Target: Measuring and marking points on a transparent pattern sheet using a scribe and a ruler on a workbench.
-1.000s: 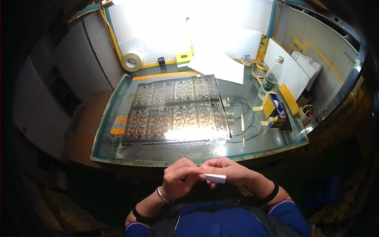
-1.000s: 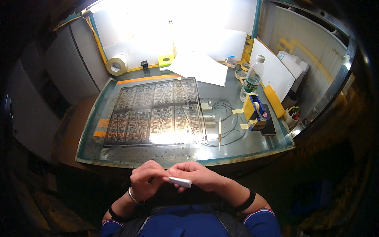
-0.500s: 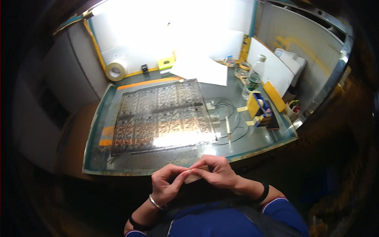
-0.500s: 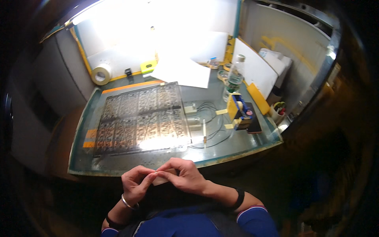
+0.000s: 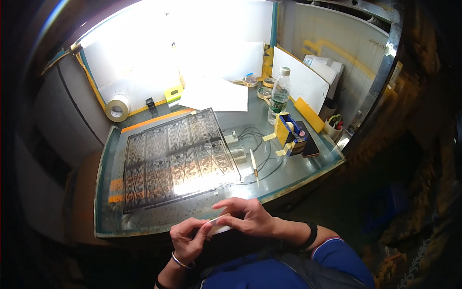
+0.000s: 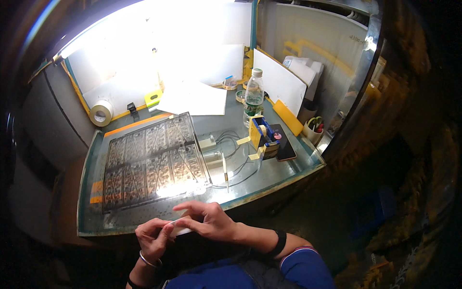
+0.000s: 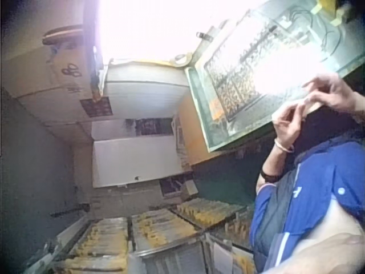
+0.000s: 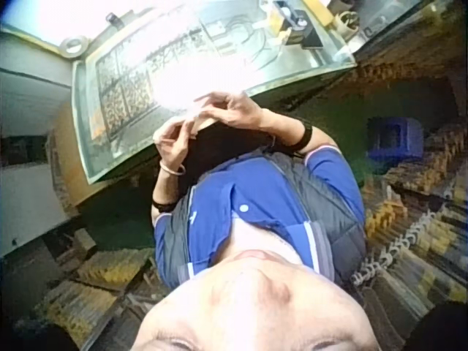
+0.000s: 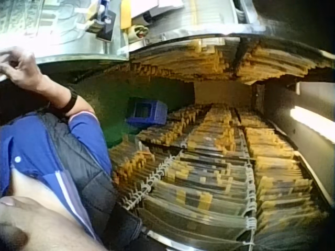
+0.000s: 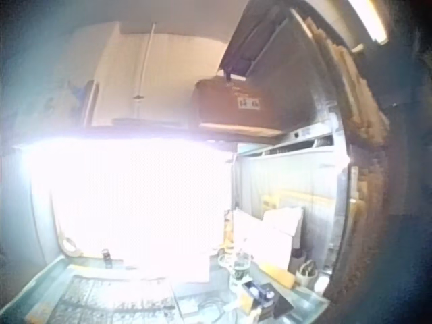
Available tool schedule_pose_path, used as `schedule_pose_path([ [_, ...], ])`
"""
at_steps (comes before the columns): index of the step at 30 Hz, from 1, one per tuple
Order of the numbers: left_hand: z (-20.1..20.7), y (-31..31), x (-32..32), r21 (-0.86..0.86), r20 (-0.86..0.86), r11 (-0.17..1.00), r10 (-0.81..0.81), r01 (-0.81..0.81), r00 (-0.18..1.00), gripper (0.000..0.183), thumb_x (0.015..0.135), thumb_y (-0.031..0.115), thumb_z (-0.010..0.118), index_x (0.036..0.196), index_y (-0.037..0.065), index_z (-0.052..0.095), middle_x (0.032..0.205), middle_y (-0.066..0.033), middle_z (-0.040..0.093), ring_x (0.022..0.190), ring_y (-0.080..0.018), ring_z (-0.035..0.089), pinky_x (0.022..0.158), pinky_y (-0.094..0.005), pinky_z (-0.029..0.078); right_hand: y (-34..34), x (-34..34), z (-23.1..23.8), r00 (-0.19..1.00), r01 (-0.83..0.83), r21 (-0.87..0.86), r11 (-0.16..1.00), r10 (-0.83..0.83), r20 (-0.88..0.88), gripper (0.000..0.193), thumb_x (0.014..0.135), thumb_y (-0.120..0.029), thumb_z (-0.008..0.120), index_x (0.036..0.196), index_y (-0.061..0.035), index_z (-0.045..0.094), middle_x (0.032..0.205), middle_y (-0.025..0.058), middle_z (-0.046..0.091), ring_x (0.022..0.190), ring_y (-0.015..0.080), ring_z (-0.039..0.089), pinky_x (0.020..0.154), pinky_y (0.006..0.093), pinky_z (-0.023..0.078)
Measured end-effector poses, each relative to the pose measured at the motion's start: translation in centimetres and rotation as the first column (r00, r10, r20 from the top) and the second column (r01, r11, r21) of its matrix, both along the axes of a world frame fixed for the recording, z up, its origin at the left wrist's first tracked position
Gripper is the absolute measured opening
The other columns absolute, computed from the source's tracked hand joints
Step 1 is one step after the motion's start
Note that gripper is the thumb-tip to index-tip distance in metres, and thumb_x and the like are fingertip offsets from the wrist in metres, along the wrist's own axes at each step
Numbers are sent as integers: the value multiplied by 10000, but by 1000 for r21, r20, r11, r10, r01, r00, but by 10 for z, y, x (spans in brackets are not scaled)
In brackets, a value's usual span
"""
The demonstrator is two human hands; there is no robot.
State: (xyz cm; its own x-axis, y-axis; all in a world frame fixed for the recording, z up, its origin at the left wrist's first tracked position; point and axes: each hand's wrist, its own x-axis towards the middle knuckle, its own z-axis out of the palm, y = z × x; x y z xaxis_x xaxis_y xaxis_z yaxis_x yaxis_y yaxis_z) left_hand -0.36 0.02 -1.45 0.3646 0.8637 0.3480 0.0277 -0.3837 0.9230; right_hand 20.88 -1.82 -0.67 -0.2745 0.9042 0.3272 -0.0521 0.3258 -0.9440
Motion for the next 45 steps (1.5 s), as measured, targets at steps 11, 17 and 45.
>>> schedule_pose_path([
  [11, -9, 2, -5, -235, 31, 970, 75, -65, 997, 125, 870, 44, 737, 781, -19, 676, 664, -51, 680, 590, -71, 627, 532, -205, 490, 7, 3, -8, 978, -168, -159, 973, 185, 96, 299, 1014, -144, 546, 1275, -18, 620, 1248, 105, 660, 1139, 141, 595, 998, 279, 452],
  [17, -20, 23, -21, 208, -213, 954, 258, -214, 942, 95, 850, 71, 745, 907, 5, 709, 774, -83, 693, 685, -171, 653, 630, -276, 510, 21, 65, -8, 904, 348, 56, 936, -350, 246, 255, 990, -125, 573, 1218, -55, 661, 1133, 144, 700, 1122, 215, 630, 963, 308, 474],
  [45, -37, 55, 4, 647, -421, 761, 300, 51, 856, 293, 764, 99, 780, 1030, 13, 691, 1120, -124, 680, 1026, -312, 623, 883, -402, 482, 55, 185, 93, 513, 640, 455, 620, -785, 347, 264, 982, -116, 589, 1210, 2, 649, 994, 173, 723, 876, 143, 678, 780, 272, 526],
])
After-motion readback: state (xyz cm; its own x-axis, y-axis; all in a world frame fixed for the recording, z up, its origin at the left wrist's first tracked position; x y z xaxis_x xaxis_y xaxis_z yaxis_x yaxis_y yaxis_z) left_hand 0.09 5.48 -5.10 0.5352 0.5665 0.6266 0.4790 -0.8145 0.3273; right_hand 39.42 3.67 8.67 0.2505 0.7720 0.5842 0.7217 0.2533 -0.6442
